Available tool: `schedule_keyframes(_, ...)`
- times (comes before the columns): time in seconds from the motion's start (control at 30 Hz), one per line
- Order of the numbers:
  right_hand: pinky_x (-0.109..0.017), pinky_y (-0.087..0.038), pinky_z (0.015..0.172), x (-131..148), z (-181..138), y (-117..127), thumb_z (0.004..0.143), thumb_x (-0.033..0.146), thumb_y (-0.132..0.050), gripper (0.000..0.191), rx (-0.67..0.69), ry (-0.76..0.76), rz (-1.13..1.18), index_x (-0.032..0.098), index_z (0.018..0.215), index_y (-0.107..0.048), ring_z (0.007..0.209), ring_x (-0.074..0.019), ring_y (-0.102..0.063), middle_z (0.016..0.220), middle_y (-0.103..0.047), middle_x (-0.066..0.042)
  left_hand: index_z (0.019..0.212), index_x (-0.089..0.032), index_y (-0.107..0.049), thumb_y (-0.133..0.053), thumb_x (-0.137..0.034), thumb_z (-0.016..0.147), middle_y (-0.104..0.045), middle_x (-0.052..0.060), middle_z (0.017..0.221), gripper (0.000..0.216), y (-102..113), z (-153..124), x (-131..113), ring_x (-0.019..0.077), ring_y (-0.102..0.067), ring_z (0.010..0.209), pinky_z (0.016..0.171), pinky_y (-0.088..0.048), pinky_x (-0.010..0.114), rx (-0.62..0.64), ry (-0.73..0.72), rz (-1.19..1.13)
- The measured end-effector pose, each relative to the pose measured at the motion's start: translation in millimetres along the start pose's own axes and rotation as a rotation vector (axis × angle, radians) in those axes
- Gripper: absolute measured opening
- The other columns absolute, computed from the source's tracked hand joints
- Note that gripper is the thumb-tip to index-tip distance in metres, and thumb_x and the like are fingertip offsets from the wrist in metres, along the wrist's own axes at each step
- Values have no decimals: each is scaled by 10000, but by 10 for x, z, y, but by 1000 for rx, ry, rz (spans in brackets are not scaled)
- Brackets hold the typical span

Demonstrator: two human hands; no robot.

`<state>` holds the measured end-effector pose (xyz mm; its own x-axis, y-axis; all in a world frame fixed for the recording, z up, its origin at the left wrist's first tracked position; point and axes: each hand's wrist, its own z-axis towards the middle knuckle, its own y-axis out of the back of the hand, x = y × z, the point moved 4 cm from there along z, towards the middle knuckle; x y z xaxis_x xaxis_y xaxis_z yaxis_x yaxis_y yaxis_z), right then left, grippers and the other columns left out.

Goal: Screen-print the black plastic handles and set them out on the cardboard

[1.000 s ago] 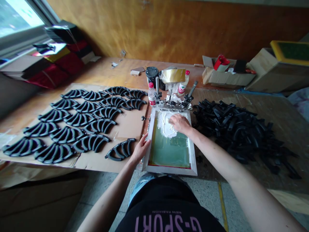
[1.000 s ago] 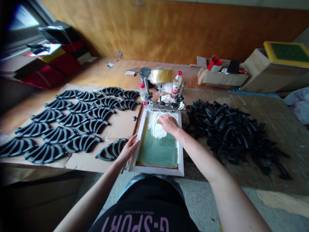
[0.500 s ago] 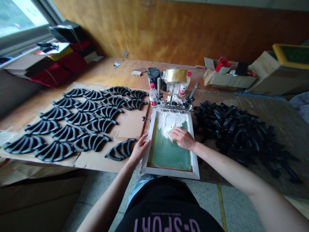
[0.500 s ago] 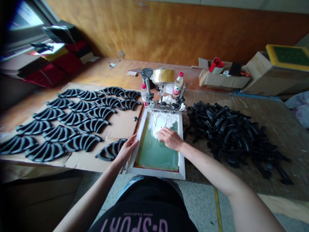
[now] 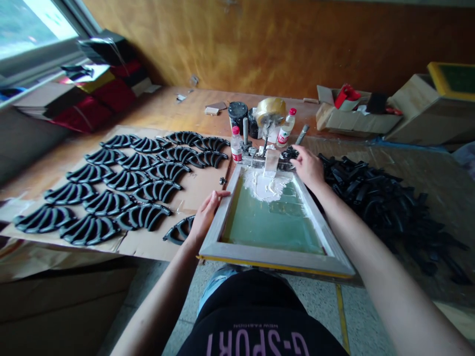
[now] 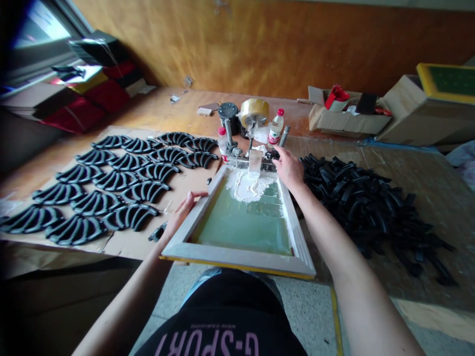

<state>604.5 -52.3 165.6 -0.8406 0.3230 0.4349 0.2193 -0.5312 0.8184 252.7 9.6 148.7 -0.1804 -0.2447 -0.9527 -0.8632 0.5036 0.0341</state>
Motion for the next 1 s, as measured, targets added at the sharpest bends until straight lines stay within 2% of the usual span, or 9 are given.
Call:
schedule_keyframes(0.13,-274,-536,681,-416,-437,-23,874,185,-534,181,12,-148,48,97,927,-683,663,-142,-622,707,-694,-23,1071,-200,-634,-483,-642,846,-667,47,981,518,-148,212,-463,156,-633,783,654,-515,257,-19,-250,-206)
schedule_keyframes(0.27,-280,-545,756,-194,-994,-472,787,235,-682,232,199,36,114,126,991,-687,772,-139,-640,848,-718,-21,1108,-183,-596,-438,-626,872,-676,83,1003,526,-327,398,-619,176,-658,883,671,-524,260,-54,-316,-303)
schedule_keyframes(0.37,-397,-495,890,150,-1263,-672,778,199,-719,299,241,170,45,219,1074,-678,954,-232,-605,977,-669,-71,1168,-183,-544,-428,-653,867,-700,95,977,570,-475,361,-253,160,-666,803,617,-511,244,-121,-151,-389)
schedule_keyframes(0.47,-396,-481,845,518,-1444,-648,886,227,-595,128,175,161,-14,219,981,-680,921,-251,-563,916,-615,-95,1161,-167,-544,-565,-658,794,-716,137,1008,613,-765,111,383,194,-683,757,577,-515,276,95,231,-378)
schedule_keyframes(0.57,-367,-470,827,957,-1662,-624,942,232,-498,188,244,358,44,221,1012,-672,907,-238,-554,907,-614,-89,1051,-171,-579,-619,-643,762,-718,116,951,555,-866,-185,834,214,-695,779,585,-523,287,162,405,-400)
schedule_keyframes(0.63,-351,-469,834,1078,-1776,-631,959,244,-476,234,333,492,101,247,1106,-657,900,-218,-571,917,-638,-65,952,-175,-582,-628,-615,763,-713,83,883,481,-717,-279,980,199,-693,745,563,-501,262,68,378,-390)
schedule_keyframes(0.7,-327,-478,823,886,-1777,-609,974,263,-452,266,367,431,118,257,1156,-647,895,-195,-597,957,-666,-50,904,-169,-580,-597,-608,776,-717,82,879,458,-394,-307,1092,197,-692,720,548,-482,256,-64,336,-319)
schedule_keyframes(0.87,-322,-481,790,-428,-1579,-496,954,241,-439,292,372,-158,-181,224,1129,-673,900,-212,-641,1020,-689,-95,910,-155,-574,-335,-623,854,-724,117,871,528,840,-490,1559,188,-676,656,543,-481,274,-584,351,-51)
schedule_keyframes(1.0,-349,-474,776,-989,-1593,-673,942,364,-469,365,538,-268,-323,208,1229,-632,939,-268,-649,1065,-658,-167,925,-131,-581,-102,-560,901,-719,173,940,643,1434,-688,1903,185,-670,665,554,-503,283,-668,499,318)
